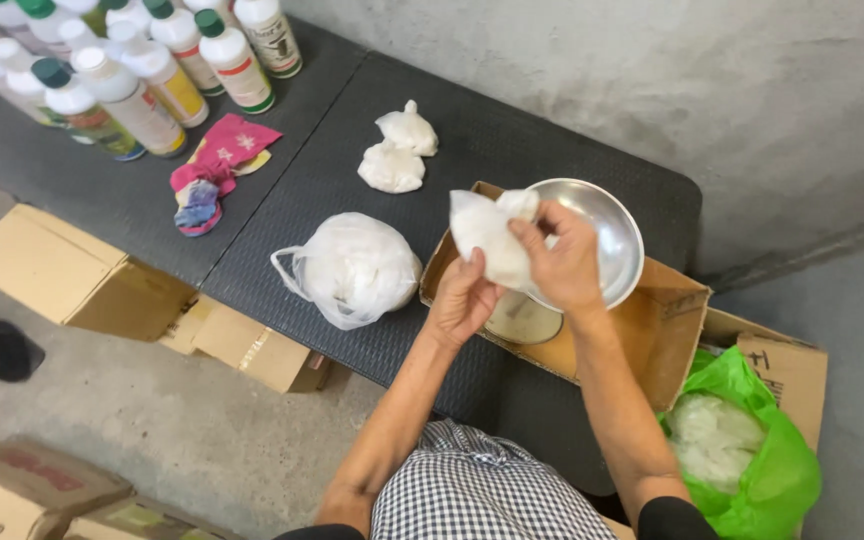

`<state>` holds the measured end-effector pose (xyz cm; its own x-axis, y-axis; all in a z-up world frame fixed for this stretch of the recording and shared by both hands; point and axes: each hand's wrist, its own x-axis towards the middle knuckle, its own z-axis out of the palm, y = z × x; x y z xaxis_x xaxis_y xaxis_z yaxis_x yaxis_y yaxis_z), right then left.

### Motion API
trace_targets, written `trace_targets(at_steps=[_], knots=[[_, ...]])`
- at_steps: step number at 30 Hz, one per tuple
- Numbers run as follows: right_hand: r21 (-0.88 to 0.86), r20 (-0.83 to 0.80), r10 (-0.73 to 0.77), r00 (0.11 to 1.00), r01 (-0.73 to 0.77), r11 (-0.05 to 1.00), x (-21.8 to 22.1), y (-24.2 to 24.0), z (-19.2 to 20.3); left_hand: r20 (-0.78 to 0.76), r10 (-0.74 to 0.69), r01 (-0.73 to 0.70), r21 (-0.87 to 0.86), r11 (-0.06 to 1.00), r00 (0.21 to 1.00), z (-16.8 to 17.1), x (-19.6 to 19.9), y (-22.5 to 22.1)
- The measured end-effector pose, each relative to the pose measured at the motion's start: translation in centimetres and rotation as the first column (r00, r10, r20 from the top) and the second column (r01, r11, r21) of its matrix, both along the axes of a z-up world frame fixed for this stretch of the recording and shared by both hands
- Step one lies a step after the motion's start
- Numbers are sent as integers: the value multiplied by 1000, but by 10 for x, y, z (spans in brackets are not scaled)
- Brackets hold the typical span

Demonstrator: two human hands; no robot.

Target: The person is weighing white powder and putting it into small plastic bags.

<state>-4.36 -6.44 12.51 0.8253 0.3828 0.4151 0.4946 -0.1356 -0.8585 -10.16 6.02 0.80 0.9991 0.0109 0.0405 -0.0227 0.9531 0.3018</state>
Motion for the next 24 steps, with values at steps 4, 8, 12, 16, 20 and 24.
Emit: trace_targets(at_steps=[4, 8, 12, 16, 20, 24], knots=[[-214, 85, -94, 992, 110, 971, -15, 24, -31, -81, 196, -192, 54, 980, 977, -45, -3, 26], [-269, 227, -20, 974, 83, 960, -31, 62, -42, -11, 323, -321, 70, 944, 946, -81, -6, 67], [-252, 188, 15, 982, 34, 967, -27, 102, -56, -155, 317, -309, 75, 948, 936, -66, -9, 106], [-214, -60, -85, 995, 70, 974, 2, 148, -102, -301, 182, -168, 71, 983, 936, -76, 3, 166], [118, -507, 8, 862, 60, 991, 43, 196, -136, -367, 93, -4, 237, 972, 926, -85, 25, 229], [-36, -442, -219, 870, 227, 973, 84, 228, -168, -474, 249, 48, 530, 847, 845, -99, 51, 269]])
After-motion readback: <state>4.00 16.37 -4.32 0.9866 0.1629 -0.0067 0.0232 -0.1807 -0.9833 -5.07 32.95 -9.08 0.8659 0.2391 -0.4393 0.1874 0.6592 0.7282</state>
